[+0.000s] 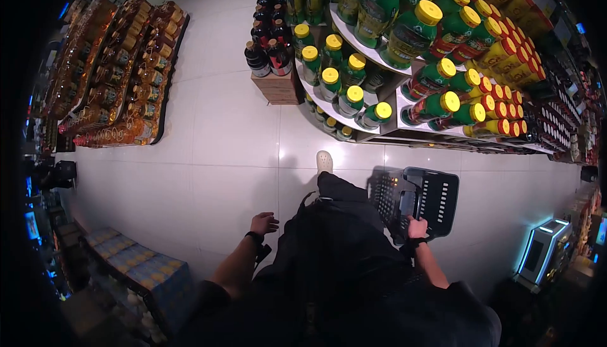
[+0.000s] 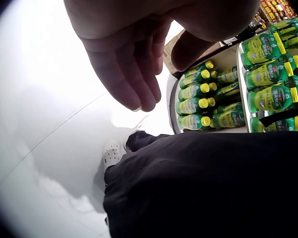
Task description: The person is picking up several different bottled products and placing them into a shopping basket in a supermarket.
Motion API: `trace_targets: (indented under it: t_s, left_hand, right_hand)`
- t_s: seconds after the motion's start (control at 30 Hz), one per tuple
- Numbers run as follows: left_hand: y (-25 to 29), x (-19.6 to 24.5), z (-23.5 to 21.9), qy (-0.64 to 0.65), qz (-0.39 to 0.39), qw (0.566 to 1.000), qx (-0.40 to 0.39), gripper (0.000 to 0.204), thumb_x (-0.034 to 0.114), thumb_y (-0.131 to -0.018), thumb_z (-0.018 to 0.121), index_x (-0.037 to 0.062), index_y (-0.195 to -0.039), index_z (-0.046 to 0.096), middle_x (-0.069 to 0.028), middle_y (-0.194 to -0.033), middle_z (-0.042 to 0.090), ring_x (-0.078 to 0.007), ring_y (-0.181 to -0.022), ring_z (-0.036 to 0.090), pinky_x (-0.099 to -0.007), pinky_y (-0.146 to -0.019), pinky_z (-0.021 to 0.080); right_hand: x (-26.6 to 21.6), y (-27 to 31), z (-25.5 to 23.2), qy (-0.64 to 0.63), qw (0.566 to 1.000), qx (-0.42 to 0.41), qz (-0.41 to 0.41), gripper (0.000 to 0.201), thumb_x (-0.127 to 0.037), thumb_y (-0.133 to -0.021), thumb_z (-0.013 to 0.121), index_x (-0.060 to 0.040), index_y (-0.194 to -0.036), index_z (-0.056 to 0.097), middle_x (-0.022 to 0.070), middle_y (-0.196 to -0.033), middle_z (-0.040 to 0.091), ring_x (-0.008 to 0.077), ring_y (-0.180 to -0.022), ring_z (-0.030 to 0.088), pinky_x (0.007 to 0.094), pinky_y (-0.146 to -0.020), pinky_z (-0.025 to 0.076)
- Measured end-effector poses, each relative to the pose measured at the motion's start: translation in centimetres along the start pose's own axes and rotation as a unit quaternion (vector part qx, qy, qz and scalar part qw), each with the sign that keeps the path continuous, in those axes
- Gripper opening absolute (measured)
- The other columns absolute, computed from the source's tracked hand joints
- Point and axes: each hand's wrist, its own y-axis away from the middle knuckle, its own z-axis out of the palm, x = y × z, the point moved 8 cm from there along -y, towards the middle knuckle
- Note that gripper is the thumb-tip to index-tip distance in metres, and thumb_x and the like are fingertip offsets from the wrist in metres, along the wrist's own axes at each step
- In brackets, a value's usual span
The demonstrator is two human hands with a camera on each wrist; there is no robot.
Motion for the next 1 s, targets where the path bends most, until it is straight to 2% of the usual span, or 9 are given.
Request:
trace_targets:
  t_s: [0.03, 0.2, 0.27, 0.4, 0.6, 0.67, 0.73, 0.83, 1.0]
  left_hand:
    - [0.1, 0.3, -0.6, 0.002, -0.009, 1.0, 0.009, 0.038, 0.011, -0.088, 0.055, -0.0025, -0.123, 0.052, -0.0179, -0.093, 0.068, -0.0268, -0.072, 0.068, -0.0356, -0.063, 0.057]
    - [0.9, 5.6, -4.0, -0.021, -0.024, 0.998, 0.058, 0.038, 0.011, -0.089, 0.055, -0.0029, -0.124, 0.052, -0.0177, -0.093, 0.069, -0.0264, -0.073, 0.068, -0.0361, -0.063, 0.057]
    - [1.0, 8.2, -5.1, -0.04, -0.011, 0.997, 0.068, 0.037, 0.011, -0.09, 0.054, -0.0028, -0.124, 0.053, -0.0176, -0.092, 0.069, -0.0259, -0.072, 0.068, -0.0357, -0.063, 0.057]
    - [-1.0, 14.1, -4.6, -0.028, 0.032, 0.998, 0.052, 0.033, 0.012, -0.093, 0.051, -0.001, -0.124, 0.053, -0.0175, -0.096, 0.069, -0.0267, -0.079, 0.068, -0.036, -0.071, 0.056]
    - [-3.7, 18.4, -6.9, -0.043, 0.043, 0.997, 0.047, 0.033, 0.012, -0.093, 0.052, -0.0007, -0.123, 0.053, -0.0179, -0.096, 0.069, -0.0268, -0.079, 0.068, -0.036, -0.07, 0.057]
    - [-4.3, 18.5, -9.3, -0.039, 0.021, 0.998, 0.047, 0.034, 0.013, -0.092, 0.052, -0.0009, -0.123, 0.053, -0.0179, -0.096, 0.069, -0.0267, -0.078, 0.068, -0.0363, -0.069, 0.057]
    - [-5.4, 18.8, -12.2, -0.044, 0.015, 0.998, 0.041, 0.034, 0.012, -0.092, 0.052, -0.001, -0.123, 0.053, -0.0181, -0.095, 0.068, -0.027, -0.078, 0.068, -0.0367, -0.069, 0.057]
    - [-7.3, 18.7, -16.9, -0.039, 0.016, 0.998, 0.036, 0.034, 0.012, -0.092, 0.052, -0.0009, -0.123, 0.053, -0.0181, -0.094, 0.069, -0.0274, -0.077, 0.068, -0.0369, -0.068, 0.057]
    - [-10.1, 18.5, -27.5, -0.028, 0.011, 0.999, 0.019, 0.033, 0.011, -0.092, 0.052, -0.0008, -0.123, 0.053, -0.0184, -0.093, 0.069, -0.0284, -0.075, 0.068, -0.0381, -0.067, 0.057]
  right_hand:
    - [-3.2, 1.9, -0.3, -0.021, 0.999, -0.028, 0.003, 0.016, -0.013, -0.073, 0.07, 0.0009, -0.068, 0.064, 0.0035, -0.057, 0.057, 0.0144, -0.051, 0.05, 0.0327, -0.052, 0.04]
    - [-6.2, 4.8, 1.8, -0.027, 0.997, -0.064, 0.023, 0.012, -0.009, -0.074, 0.068, -0.0005, -0.069, 0.062, 0.0043, -0.061, 0.059, 0.0153, -0.051, 0.052, 0.0328, -0.05, 0.042]
    - [-6.4, 6.5, 2.8, -0.134, 0.983, -0.099, 0.072, 0.01, -0.008, -0.075, 0.067, -0.0021, -0.07, 0.06, 0.0041, -0.062, 0.059, 0.0146, -0.049, 0.052, 0.0325, -0.046, 0.043]
    - [-8.3, 6.0, 4.0, -0.111, 0.984, -0.085, 0.113, 0.012, -0.008, -0.077, 0.066, -0.0034, -0.069, 0.058, 0.0053, -0.058, 0.057, 0.0152, -0.046, 0.055, 0.0309, -0.042, 0.044]
    - [-8.6, 5.9, 6.5, -0.119, 0.99, -0.041, 0.058, 0.011, -0.006, -0.076, 0.066, -0.0006, -0.07, 0.059, 0.0053, -0.06, 0.057, 0.0167, -0.049, 0.058, 0.0306, -0.044, 0.046]
    - [-8.3, 7.0, 8.2, -0.068, 0.994, -0.047, 0.065, 0.009, -0.004, -0.076, 0.066, 0.0006, -0.071, 0.06, 0.0055, -0.061, 0.057, 0.0168, -0.049, 0.057, 0.031, -0.044, 0.046]
    - [-12.1, 10.4, 10.0, -0.143, 0.982, -0.039, 0.113, 0.008, -0.002, -0.075, 0.066, 0.0013, -0.07, 0.061, 0.0054, -0.06, 0.057, 0.0157, -0.047, 0.053, 0.0312, -0.044, 0.045]
    - [-14.8, 12.7, 12.8, -0.117, 0.985, -0.029, 0.12, 0.011, -0.001, -0.075, 0.066, 0.0021, -0.068, 0.058, 0.0056, -0.057, 0.053, 0.015, -0.045, 0.05, 0.0315, -0.046, 0.046]
    - [-12.9, 15.2, 19.7, -0.026, 0.996, 0.047, 0.07, 0.02, -0.014, -0.075, 0.065, 0.0051, -0.079, 0.068, 0.0109, -0.063, 0.062, 0.0167, -0.057, 0.054, 0.037, -0.057, 0.043]
